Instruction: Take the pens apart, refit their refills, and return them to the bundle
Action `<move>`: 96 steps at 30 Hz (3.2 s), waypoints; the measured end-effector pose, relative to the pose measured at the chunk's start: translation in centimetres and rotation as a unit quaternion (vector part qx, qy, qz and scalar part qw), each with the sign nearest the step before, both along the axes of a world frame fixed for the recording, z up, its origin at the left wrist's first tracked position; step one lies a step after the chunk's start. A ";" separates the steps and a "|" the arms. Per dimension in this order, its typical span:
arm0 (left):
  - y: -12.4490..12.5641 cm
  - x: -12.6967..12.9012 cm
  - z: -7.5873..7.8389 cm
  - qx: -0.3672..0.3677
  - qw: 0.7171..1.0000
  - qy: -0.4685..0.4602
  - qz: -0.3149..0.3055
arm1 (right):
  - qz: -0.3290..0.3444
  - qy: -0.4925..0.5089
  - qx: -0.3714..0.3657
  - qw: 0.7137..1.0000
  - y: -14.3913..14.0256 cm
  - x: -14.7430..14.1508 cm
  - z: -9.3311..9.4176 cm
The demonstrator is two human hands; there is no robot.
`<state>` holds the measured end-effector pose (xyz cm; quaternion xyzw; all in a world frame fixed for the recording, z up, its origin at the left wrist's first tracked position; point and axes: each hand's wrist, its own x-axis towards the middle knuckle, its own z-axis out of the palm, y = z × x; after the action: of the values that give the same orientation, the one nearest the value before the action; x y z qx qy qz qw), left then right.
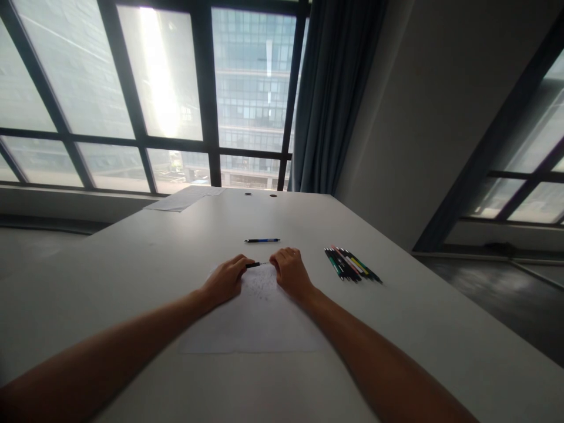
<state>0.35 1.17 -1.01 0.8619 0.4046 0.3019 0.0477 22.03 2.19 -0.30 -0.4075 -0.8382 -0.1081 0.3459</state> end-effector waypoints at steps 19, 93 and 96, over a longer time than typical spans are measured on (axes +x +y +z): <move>0.1 -0.1 -0.4 0.021 0.996 -0.045 -0.069 | -0.017 0.073 0.005 0.997 0.5 1.3 0.3; -0.2 -0.5 -0.4 0.012 0.995 -0.014 -0.096 | 0.063 0.103 -0.164 0.979 -1.1 -0.3 0.1; -0.1 -0.4 -0.5 0.013 0.995 -0.019 -0.093 | 0.069 0.085 -0.121 0.987 -0.9 -0.2 0.1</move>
<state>-0.04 1.03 -1.46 0.8906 0.3177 0.3175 0.0717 21.86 1.32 -0.21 -0.3950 -0.8388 0.0535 0.3708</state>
